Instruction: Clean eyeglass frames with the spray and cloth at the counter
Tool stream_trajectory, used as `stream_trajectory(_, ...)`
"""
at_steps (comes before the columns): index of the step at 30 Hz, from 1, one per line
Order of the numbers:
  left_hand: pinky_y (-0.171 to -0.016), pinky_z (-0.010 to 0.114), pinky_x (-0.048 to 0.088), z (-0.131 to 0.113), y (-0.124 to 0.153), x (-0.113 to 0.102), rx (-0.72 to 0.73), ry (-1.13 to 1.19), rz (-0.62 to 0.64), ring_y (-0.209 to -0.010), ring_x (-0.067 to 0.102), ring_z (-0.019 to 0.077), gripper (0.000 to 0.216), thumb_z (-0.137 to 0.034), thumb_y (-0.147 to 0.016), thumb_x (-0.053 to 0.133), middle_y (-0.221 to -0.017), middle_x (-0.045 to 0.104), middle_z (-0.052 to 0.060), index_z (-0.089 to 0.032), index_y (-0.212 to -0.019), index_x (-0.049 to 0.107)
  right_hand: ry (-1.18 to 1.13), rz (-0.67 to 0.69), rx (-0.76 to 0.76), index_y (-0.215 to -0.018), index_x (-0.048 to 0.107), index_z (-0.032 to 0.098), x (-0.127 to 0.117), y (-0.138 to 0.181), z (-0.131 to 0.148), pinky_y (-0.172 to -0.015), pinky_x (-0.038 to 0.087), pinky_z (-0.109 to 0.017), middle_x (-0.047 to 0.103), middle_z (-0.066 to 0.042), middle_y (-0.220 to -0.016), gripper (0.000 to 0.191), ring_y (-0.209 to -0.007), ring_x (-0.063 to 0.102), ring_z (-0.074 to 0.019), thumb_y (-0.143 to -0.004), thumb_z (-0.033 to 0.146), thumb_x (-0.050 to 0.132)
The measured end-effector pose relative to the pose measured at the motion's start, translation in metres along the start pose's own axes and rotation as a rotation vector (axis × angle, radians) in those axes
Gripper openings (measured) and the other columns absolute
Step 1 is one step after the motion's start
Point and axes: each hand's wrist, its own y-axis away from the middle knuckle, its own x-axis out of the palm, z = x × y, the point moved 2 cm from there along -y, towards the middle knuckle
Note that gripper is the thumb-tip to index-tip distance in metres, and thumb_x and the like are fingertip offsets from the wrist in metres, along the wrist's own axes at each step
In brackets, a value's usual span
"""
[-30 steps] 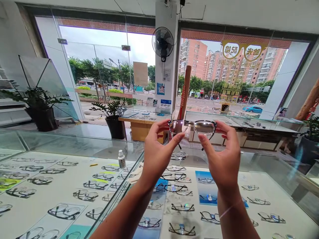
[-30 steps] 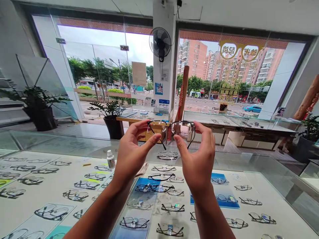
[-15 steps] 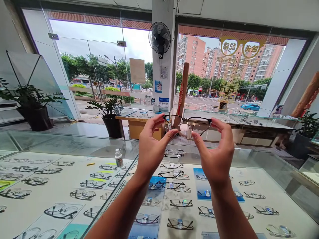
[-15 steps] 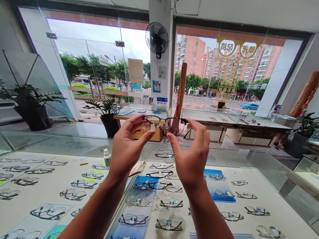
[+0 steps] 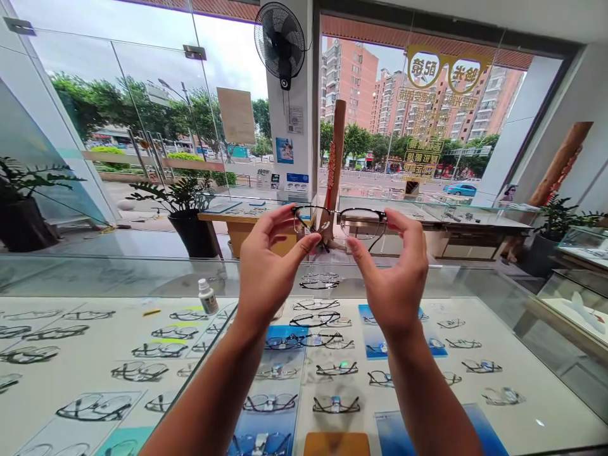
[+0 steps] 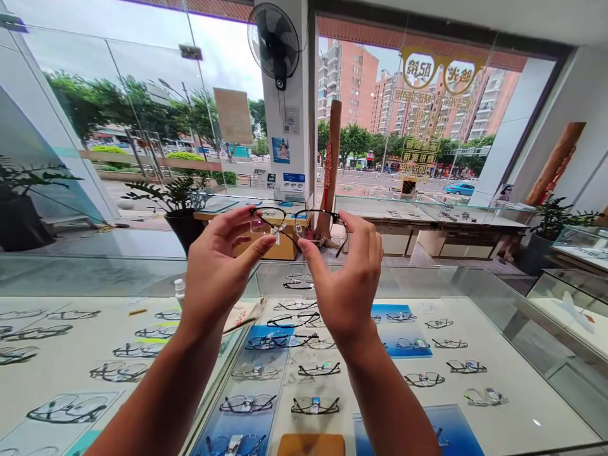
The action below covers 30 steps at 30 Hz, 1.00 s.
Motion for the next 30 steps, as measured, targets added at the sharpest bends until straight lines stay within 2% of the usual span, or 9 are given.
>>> stream_trajectory(4, -0.104, 0.044, 0.057, -0.005, 0.003, 0.000, 0.251, -0.130, -0.172, -0.121, 0.068, 0.0279, 0.066, -0.046, -0.080, 0.091, -0.131, 0.069, 0.010, -0.026, -0.138, 0.065, -0.148, 0.034, 0.045, -0.139, 0.059, 0.023, 0.005, 0.000, -0.006, -0.112, 0.053, -0.054, 0.066, -0.012, -0.136, 0.051, -0.127, 0.064, -0.0307, -0.095, 0.041, 0.077)
stream_trajectory(9, -0.109, 0.047, 0.056, 0.001, 0.005, -0.001, 0.391, -0.109, -0.242, -0.126, 0.065, 0.0297, 0.067, -0.042, -0.080, 0.092, -0.137, 0.064, 0.009, -0.030, -0.139, 0.063, -0.432, 0.092, 0.186, -0.139, 0.060, 0.023, 0.013, -0.001, -0.016, -0.116, 0.052, -0.053, 0.066, -0.013, -0.141, 0.048, -0.133, 0.064, -0.0294, -0.097, 0.042, 0.073)
stream_trajectory(12, -0.112, 0.048, 0.056, 0.005, 0.004, 0.001, 0.381, -0.069, -0.224, -0.126, 0.066, 0.0299, 0.069, -0.044, -0.077, 0.093, -0.137, 0.064, 0.009, -0.030, -0.138, 0.063, -0.581, 0.090, 0.315, -0.132, 0.065, 0.023, 0.016, -0.003, -0.024, -0.109, 0.058, -0.052, 0.071, -0.012, -0.133, 0.040, -0.126, 0.069, -0.0288, -0.098, 0.044, 0.070)
stream_trajectory(18, -0.110, 0.045, 0.059, 0.002, -0.001, 0.008, 0.325, 0.099, -0.110, -0.118, 0.072, 0.0266, 0.064, -0.047, -0.077, 0.094, -0.126, 0.069, 0.010, -0.024, -0.129, 0.064, -0.673, 0.064, 0.494, -0.118, 0.071, 0.023, 0.021, -0.006, -0.040, -0.101, 0.060, -0.048, 0.075, -0.010, -0.120, 0.035, -0.115, 0.074, -0.0266, -0.095, 0.050, 0.072)
stream_trajectory(22, -0.108, 0.045, 0.061, -0.002, -0.001, 0.008, 0.323, 0.182, -0.073, -0.114, 0.075, 0.0260, 0.063, -0.043, -0.073, 0.097, -0.121, 0.070, 0.008, -0.024, -0.124, 0.066, -0.732, 0.060, 0.567, -0.112, 0.071, 0.023, 0.024, -0.007, -0.046, -0.102, 0.059, -0.047, 0.076, -0.008, -0.113, 0.033, -0.109, 0.075, -0.0251, -0.093, 0.050, 0.074)
stream_trajectory(30, -0.108, 0.046, 0.064, -0.002, 0.000, 0.010, 0.217, 0.137, -0.029, -0.118, 0.075, 0.0285, 0.070, -0.051, -0.066, 0.099, -0.123, 0.070, 0.008, -0.025, -0.122, 0.064, -0.728, 0.124, 0.614, -0.104, 0.069, 0.023, 0.028, -0.007, -0.058, -0.099, 0.059, -0.043, 0.075, -0.008, -0.110, 0.028, -0.105, 0.075, -0.0233, -0.092, 0.047, 0.069)
